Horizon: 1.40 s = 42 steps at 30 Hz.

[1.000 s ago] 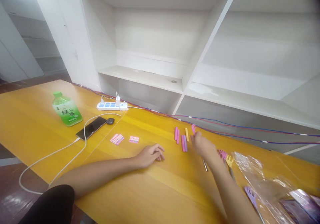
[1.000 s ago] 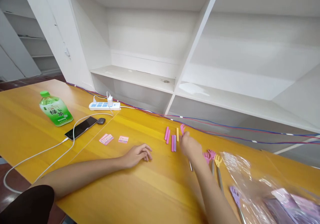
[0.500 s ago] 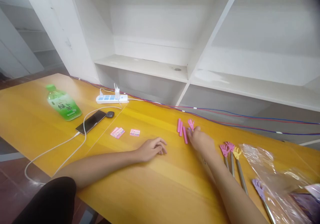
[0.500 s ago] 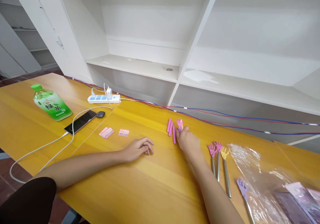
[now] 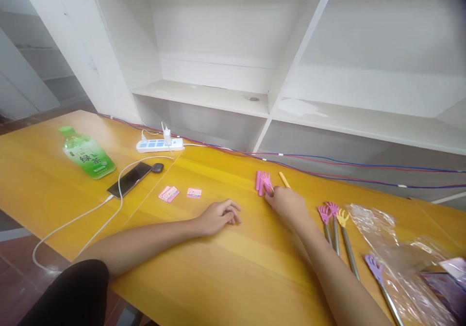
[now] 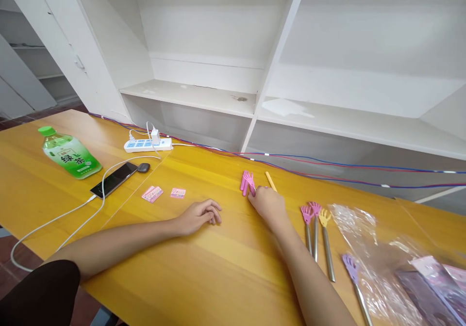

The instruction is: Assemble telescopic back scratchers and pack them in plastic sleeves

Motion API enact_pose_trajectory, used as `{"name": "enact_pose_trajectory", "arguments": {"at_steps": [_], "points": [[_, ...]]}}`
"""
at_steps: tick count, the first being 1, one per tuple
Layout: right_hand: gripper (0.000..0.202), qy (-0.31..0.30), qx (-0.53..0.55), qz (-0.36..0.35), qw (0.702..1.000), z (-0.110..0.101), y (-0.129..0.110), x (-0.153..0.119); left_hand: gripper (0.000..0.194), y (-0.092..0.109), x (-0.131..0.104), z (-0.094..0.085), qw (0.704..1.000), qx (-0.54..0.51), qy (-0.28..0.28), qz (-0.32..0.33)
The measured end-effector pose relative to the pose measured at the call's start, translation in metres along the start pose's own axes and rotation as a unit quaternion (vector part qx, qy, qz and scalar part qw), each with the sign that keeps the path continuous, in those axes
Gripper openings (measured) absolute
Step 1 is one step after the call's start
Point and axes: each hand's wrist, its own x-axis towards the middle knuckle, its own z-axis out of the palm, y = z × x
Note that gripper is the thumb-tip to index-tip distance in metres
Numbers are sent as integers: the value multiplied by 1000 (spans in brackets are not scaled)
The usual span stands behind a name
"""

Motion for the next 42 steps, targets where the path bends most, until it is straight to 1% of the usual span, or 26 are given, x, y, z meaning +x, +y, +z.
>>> {"name": "enact_pose_trajectory", "arguments": {"at_steps": [4, 5, 7, 8, 10, 12, 14, 16, 18, 21, 23, 25, 27, 29, 31, 33, 36, 39, 42], "points": [[36, -8, 61, -16, 998, -11, -3, -3, 25, 1, 0, 0, 1000, -7, -3, -3], [36, -12, 87, -31, 996, -14, -6, -5, 29, 2, 0, -1, 1000, -11, -3, -1], [38, -33, 151, -82, 985, -17, -16, -15, 40, 2, 0, -1, 1000, -21, 6, 6], [40, -50, 187, -115, 974, -17, -24, -22, 45, 3, 0, -1, 999, -27, 12, 14], [42, -88, 258, -181, 945, -15, -44, -39, 54, 3, 1, -1, 998, -52, 17, 31], [41, -122, 319, -230, 911, -10, -65, -56, 61, 3, 2, -1, 995, -92, 5, 42], [42, -140, 365, -261, 882, -5, -80, -70, 65, 2, 3, 0, 991, -126, -10, 38], [49, -143, 401, -282, 860, -1, -86, -75, 66, 1, 3, 0, 991, -134, -12, 18], [55, -119, 433, -281, 849, 0, -84, -72, 61, 0, 2, -1, 993, -121, 3, 7], [59, -38, 484, -227, 844, -6, -69, -58, 54, 4, -1, -2, 996, -87, 30, 15], [62, 12, 522, -183, 833, -15, -57, -49, 53, 10, -4, -2, 999, -31, 25, 5], [63, 43, 558, -154, 814, -26, -45, -43, 53, 18, -7, -2, 999, 39, 11, -8], [60, 59, 586, -136, 796, -36, -36, -42, 53, 27, -10, -1, 997, 81, -7, -8], [60, 63, 603, -133, 784, -41, -34, -43, 54, 33, -12, 0, 996, 87, -29, -5], [64, 60, 609, -138, 778, -42, -37, -46, 56, 35, -12, 2, 996, 77, -47, -5], [68, 55, 609, -149, 777, -40, -42, -50, 56, 33, -11, 3, 997, 60, -50, -6], [69, 61, 607, -160, 776, -39, -48, -55, 54, 28, -10, 2, 998, 44, -43, 8], [64, 101, 612, -166, 766, -45, -47, -60, 50, 25, -9, 0, 997, 58, -32, 35], [58, 139, 623, -174, 750, -54, -43, -65, 49, 25, -9, -2, 996, 71, -35, 33]]}}
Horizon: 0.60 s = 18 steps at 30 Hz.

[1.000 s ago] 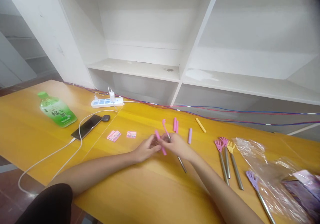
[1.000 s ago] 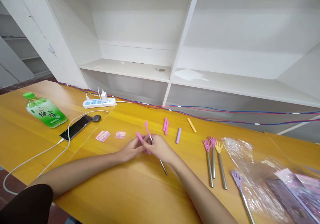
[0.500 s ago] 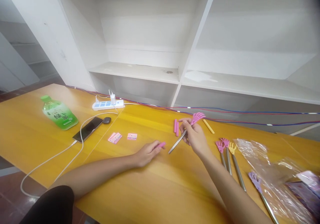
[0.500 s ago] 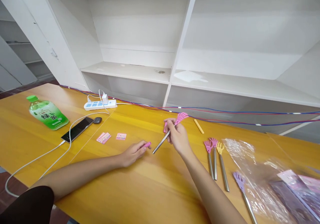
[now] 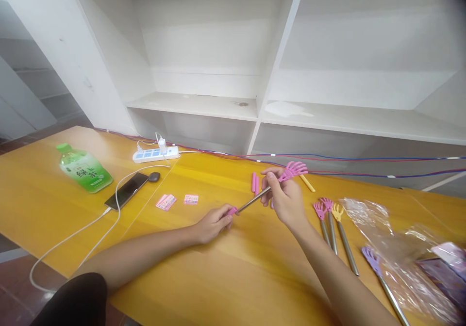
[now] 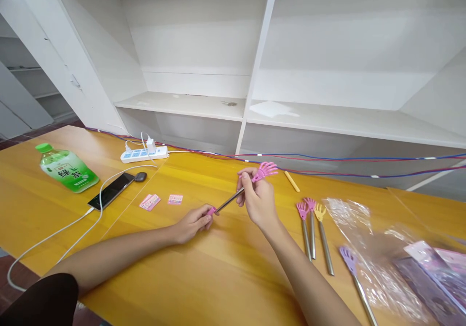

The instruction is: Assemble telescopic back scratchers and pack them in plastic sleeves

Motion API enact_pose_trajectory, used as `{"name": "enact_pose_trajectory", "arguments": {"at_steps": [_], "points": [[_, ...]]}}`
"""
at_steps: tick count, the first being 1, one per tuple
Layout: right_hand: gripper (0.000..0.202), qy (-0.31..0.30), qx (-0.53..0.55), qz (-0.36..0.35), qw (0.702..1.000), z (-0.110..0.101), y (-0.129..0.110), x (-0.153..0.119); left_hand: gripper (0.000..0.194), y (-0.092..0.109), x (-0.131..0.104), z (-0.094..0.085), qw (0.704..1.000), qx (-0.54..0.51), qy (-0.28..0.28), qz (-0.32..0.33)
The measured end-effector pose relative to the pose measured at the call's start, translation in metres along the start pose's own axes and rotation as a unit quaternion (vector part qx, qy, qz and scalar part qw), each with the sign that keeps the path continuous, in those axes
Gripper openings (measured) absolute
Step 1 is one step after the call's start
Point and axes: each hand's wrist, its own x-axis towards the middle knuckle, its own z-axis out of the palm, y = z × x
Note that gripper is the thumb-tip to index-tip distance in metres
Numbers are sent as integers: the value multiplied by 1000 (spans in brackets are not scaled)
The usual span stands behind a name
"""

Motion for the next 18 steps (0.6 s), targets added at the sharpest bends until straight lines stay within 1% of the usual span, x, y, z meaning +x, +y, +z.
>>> {"name": "enact_pose_trajectory", "arguments": {"at_steps": [4, 8, 10, 14, 18], "points": [[56, -9, -7, -17, 1000, 0, -7, -3, 53, 1, 0, 0, 1000, 12, -10, -7], [57, -31, -17, -21, 999, 3, -8, -5, 54, 1, -1, 0, 1000, -1, -8, -16], [56, -37, -19, -20, 999, 4, -8, -6, 54, 1, -1, -1, 1000, 11, -4, -12], [57, -35, -18, -16, 999, 5, -9, -7, 51, 5, -1, -2, 999, 49, 8, 4], [58, -37, -12, -11, 999, 7, -9, -8, 50, 4, 0, -3, 1000, 27, 6, 1]]}}
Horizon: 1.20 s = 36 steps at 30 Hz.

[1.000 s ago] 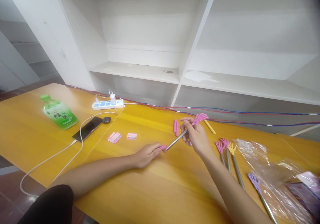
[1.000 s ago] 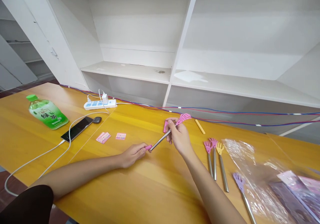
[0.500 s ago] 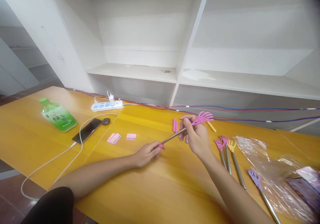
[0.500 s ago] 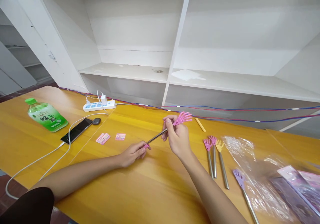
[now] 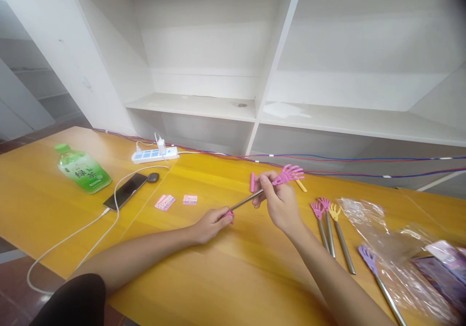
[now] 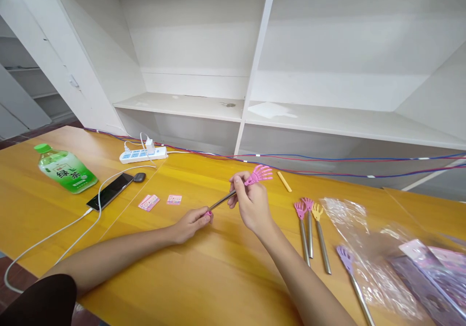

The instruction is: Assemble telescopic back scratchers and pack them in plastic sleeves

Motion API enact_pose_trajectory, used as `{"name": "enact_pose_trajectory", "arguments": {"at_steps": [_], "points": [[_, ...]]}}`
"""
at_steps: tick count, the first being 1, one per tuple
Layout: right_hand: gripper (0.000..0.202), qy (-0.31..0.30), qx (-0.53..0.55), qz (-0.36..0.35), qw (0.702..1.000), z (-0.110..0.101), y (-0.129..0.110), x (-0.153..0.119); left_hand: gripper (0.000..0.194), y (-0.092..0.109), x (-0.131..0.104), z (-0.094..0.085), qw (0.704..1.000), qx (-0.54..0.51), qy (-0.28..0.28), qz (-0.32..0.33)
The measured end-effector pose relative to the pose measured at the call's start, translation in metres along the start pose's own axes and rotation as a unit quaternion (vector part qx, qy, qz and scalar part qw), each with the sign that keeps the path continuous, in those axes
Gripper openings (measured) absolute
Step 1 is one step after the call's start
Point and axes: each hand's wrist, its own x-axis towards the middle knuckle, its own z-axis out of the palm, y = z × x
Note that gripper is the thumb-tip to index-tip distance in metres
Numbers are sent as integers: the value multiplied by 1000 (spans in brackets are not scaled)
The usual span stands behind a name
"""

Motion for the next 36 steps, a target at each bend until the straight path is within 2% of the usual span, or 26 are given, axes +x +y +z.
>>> {"name": "enact_pose_trajectory", "arguments": {"at_steps": [12, 20, 36], "points": [[58, -20, -28, -25, 999, 8, -2, -7, 56, -13, 1, 2, 999, 2, 2, -50], [55, -44, -60, -34, 997, 10, -5, -15, 59, -10, 0, 4, 998, 8, 12, -63], [54, -47, -75, -36, 995, 11, -8, -17, 60, -2, 0, 4, 997, -23, 19, -74]]}}
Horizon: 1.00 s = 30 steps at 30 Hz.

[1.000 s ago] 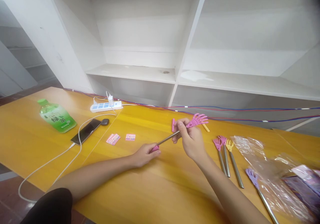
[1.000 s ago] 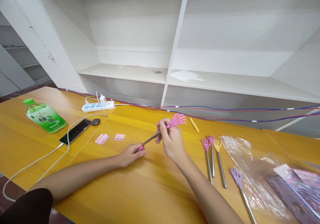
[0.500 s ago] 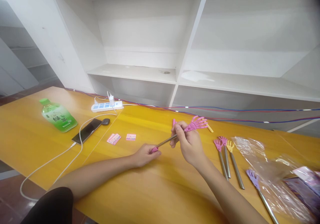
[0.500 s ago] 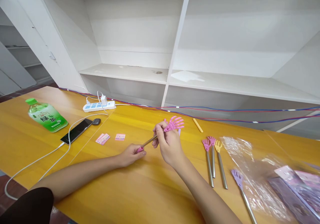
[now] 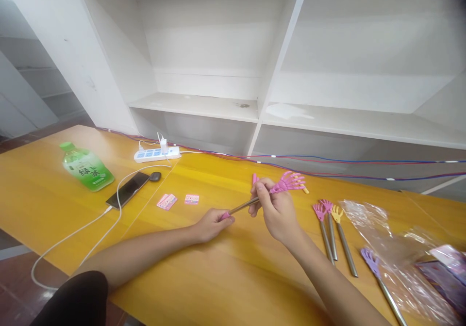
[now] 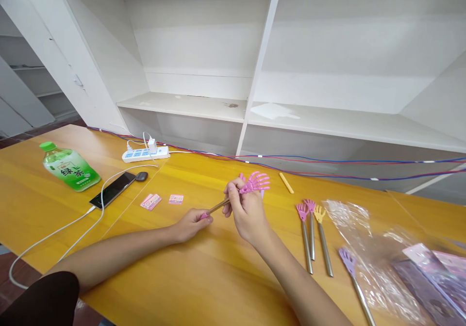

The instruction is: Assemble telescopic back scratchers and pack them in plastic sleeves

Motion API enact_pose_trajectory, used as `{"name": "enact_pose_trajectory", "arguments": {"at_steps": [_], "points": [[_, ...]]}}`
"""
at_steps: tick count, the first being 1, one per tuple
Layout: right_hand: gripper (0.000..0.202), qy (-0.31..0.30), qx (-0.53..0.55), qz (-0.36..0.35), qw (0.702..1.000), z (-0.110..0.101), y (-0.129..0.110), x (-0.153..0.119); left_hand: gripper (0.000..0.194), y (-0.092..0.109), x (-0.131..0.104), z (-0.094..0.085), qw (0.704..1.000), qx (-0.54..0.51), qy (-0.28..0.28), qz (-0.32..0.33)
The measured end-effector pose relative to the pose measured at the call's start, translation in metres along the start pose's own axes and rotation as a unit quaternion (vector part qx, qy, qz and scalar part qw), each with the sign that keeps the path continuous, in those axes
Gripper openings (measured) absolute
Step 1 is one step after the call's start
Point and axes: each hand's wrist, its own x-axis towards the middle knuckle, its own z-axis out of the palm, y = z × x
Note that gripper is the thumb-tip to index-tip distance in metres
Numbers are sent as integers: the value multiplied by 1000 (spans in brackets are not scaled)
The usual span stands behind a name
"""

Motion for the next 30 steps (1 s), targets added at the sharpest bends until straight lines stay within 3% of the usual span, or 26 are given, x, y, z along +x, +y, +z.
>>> {"name": "enact_pose_trajectory", "arguments": {"at_steps": [7, 30], "points": [[56, -8, 11, 29, 1000, -1, 3, 1, 53, 0, -1, 0, 999, 33, -15, 19], [49, -37, -7, -15, 999, 17, -1, -10, 63, -1, -5, 0, 999, 25, -17, 40]]}}
